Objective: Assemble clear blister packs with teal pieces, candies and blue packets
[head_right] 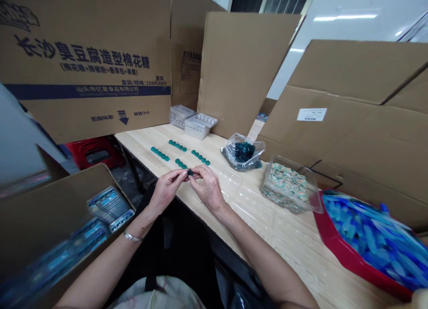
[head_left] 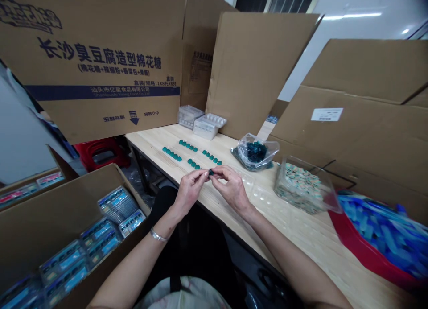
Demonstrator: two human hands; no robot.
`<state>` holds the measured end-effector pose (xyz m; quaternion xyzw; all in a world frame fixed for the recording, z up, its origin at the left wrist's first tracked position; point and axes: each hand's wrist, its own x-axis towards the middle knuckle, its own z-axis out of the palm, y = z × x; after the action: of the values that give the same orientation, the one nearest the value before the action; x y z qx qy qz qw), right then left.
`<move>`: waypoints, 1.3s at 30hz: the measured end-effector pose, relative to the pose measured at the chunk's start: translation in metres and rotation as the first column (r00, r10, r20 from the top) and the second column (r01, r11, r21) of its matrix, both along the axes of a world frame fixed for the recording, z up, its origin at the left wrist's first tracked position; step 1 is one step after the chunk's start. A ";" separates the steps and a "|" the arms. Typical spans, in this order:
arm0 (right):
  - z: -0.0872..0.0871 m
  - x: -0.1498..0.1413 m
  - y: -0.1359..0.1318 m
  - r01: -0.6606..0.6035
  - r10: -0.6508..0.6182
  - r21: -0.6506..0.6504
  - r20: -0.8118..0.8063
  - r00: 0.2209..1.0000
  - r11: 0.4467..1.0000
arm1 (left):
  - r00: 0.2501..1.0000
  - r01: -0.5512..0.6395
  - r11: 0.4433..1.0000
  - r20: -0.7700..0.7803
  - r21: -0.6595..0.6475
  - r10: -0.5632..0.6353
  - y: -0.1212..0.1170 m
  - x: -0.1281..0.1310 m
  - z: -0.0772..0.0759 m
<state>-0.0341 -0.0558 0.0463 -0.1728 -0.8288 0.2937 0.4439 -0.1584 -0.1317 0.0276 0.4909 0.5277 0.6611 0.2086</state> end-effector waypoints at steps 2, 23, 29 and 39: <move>0.000 -0.001 -0.003 0.054 -0.056 0.124 0.010 0.998 0.991 | 0.989 -0.056 0.996 -0.131 0.076 0.065 0.001 0.002 -0.002; -0.010 0.000 -0.005 0.221 -0.328 0.579 0.085 0.941 0.785 | 0.687 -0.313 0.905 -0.588 0.289 0.426 0.007 0.008 -0.009; -0.004 0.001 -0.006 0.261 -0.325 0.491 0.047 0.945 0.831 | 0.761 -0.341 0.908 -0.495 0.244 0.419 0.010 0.010 -0.008; -0.001 0.007 -0.009 0.204 -0.243 0.408 0.046 0.969 0.890 | 0.929 -0.244 0.952 -0.237 0.184 0.283 0.011 0.012 -0.006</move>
<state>-0.0272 -0.0647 0.0455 -0.1865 -0.8661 0.0564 0.4604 -0.1460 -0.1206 0.0213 0.5124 0.5600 0.6510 0.0087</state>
